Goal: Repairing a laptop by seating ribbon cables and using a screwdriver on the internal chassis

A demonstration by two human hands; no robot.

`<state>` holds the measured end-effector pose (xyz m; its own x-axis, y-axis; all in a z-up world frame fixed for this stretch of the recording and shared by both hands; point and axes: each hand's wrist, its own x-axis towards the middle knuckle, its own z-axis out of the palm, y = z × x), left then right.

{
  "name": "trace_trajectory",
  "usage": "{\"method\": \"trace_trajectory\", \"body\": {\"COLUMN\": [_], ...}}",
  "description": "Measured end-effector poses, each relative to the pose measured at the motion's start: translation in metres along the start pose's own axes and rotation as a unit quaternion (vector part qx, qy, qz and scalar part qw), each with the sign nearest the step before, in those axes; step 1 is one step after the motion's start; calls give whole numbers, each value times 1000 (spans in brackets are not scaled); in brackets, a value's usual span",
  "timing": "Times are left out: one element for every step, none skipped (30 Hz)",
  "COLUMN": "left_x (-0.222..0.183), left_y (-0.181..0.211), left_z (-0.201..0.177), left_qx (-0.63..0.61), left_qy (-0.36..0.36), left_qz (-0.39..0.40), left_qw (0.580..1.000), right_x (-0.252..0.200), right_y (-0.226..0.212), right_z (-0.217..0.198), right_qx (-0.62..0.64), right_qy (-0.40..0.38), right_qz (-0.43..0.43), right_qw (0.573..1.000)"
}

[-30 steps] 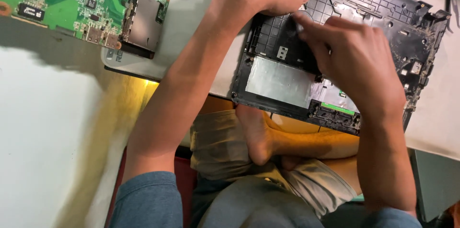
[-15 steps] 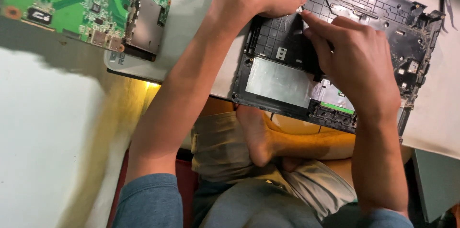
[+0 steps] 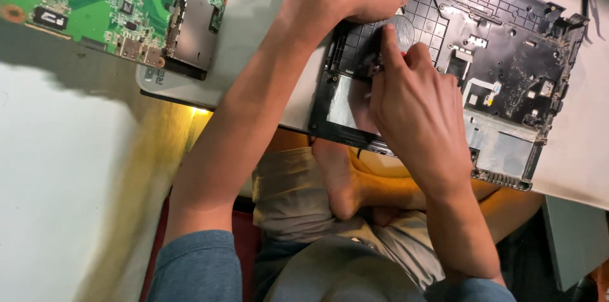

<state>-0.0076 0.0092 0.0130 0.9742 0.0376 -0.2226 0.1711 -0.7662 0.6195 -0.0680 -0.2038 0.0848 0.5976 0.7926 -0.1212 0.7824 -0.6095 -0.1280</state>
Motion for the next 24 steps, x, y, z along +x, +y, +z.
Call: {"method": "trace_trajectory", "body": {"left_x": [1,1,1,2,4,6,9,9,8,7,8,10,14,12,11,9,9,9,8,6,6,5,6,8], "left_y": [-1,-1,0,1,0,-1,-4,-2,-3,-3,-5,-6,-5,-4,-4,-3,-3,-2,-2,-2,-1,0,0,-1], "left_z": [1,0,-1,-2,0,1,1,-1,0,2,4,6,8,8,6,4,3,2,3,3,2,1,2,4], "left_qx": [-1,-1,-4,-8,-9,-18,-25,-23,-21,-19,-20,-14,-8,-9,-12,-15,-13,-13,-15,-14,-10,-5,-6,-5], "left_qy": [1,1,-7,-15,-14,-20,-25,-23,-13,-3,-4,0,5,5,1,-3,-1,-1,-2,-3,0,3,3,1], "left_qz": [6,6,0,-6,-4,6,15,15,24,34,33,25,21,24,20,16,17,27,35,35,33,31,30,30], "left_qw": [1000,1000,1000,1000,1000,1000,999,999,999,999,999,1000,1000,1000,1000,1000,1000,1000,999,999,999,1000,1000,1000], "right_x": [2,4,7,10,7,3,2,2,1,0,5,11,15,13,13,12,9,5,1,-4,-7,-11,-9,-8], "right_y": [-2,-3,-2,-2,-6,-11,-16,-18,-21,-23,-22,-21,-18,-16,-15,-14,-12,-10,-8,0,9,17,24,31], "right_z": [2,1,-1,-3,-1,0,2,0,0,-1,-2,-3,-6,-5,-5,-5,-9,-13,-16,-18,-20,-22,-23,-25], "right_qx": [-17,-16,-15,-14,-16,-8,2,1,-8,-17,-17,-18,-21,-23,-18,-12,-13,-15,-16,-16,-37,-58,-59,-52], "right_qy": [4,4,8,12,13,13,17,19,1,-18,-20,-9,4,4,9,15,17,-7,-34,-35,-50,-65,-66,-56], "right_qz": [21,21,23,25,26,21,14,13,30,47,47,55,66,68,53,38,37,14,-8,-9,-23,-38,-38,-63], "right_qw": [1000,1000,1000,1000,999,1000,1000,1000,1000,999,999,998,998,997,998,999,999,1000,999,999,998,995,995,995]}}
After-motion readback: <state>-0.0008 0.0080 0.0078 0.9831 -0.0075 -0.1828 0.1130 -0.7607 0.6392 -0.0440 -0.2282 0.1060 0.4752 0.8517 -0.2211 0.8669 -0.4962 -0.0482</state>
